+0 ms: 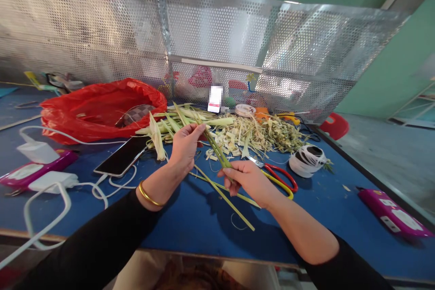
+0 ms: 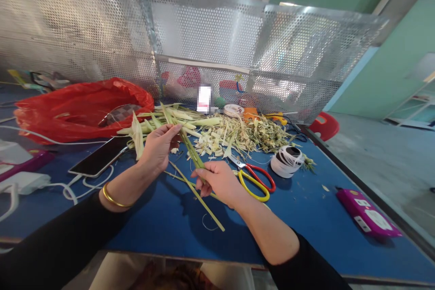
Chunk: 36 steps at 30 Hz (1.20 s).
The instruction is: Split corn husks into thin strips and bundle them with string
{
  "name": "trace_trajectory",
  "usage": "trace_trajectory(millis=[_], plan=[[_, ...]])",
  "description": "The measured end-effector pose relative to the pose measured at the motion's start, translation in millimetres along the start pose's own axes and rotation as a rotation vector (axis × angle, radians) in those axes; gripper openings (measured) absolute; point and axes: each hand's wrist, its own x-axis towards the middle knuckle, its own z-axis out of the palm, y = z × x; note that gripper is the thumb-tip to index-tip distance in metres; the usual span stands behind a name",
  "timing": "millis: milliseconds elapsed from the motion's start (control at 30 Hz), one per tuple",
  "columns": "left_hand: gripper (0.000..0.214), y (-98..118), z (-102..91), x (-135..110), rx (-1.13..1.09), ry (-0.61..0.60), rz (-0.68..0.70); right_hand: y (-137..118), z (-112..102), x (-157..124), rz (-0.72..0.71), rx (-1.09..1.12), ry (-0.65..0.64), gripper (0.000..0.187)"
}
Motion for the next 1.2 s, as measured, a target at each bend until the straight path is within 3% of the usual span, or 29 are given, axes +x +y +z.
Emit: trace_trajectory(millis=[67,133,167,200,233,300,367,433,567,667,767,867,1000,1200], plan=[[0.032,1.9,-1.2,-1.9,0.064,0.134,0.137,3.2,-6.4,3.5,-0.057,-0.128,0.067,0.024],[0.036,6.2,-2.8,-6.8,0.201,0.250,0.416,5.2,-13.1,6.1,-0.130,-0.296,0.120,0.024],[0.035,8.7,-3.4,-10.1,0.306,0.240,0.574,5.3,-15.9,6.8,-0.167,-0.386,0.136,0.027],[0.029,10.8,-3.7,-13.5,0.428,0.156,0.714,4.8,-18.1,7.0,-0.200,-0.479,0.148,0.030],[0.022,12.1,-3.6,-16.8,0.570,-0.018,0.819,3.5,-19.7,6.8,-0.231,-0.570,0.160,0.032],[0.019,11.7,-2.4,-21.7,0.860,-0.477,0.907,-0.4,-21.2,5.2,-0.278,-0.738,0.179,0.031],[0.023,7.5,-0.4,-23.5,1.050,-0.795,0.867,-4.5,-21.7,3.1,-0.298,-0.862,0.188,0.028],[0.026,2.2,1.2,-23.0,1.128,-0.888,0.750,-7.1,-22.5,1.5,-0.301,-0.905,0.206,0.028],[0.030,-2.1,1.8,-21.1,1.045,-0.817,0.543,-8.9,-26.3,0.4,-0.299,-0.769,0.210,0.035],[0.034,-1.5,1.2,-20.1,0.896,-0.774,0.398,-13.5,-33.8,-0.9,-0.312,-0.669,0.231,0.031],[0.036,-2.3,0.4,-18.0,0.797,-0.715,0.296,-17.6,-49.7,-6.8,-0.327,-0.708,0.436,0.025],[0.038,-4.7,-0.6,-16.0,0.756,-0.638,0.240,-10.4,-71.1,-19.2,-0.224,-0.952,0.579,0.020],[0.039,-7.1,-1.0,-16.1,0.734,-0.600,0.229,15.3,-91.9,-37.8,0.014,-1.363,0.389,0.019],[0.039,-6.6,1.0,-18.2,0.673,-0.588,0.175,30.0,-95.9,-38.8,-0.011,-1.453,0.297,0.050]])
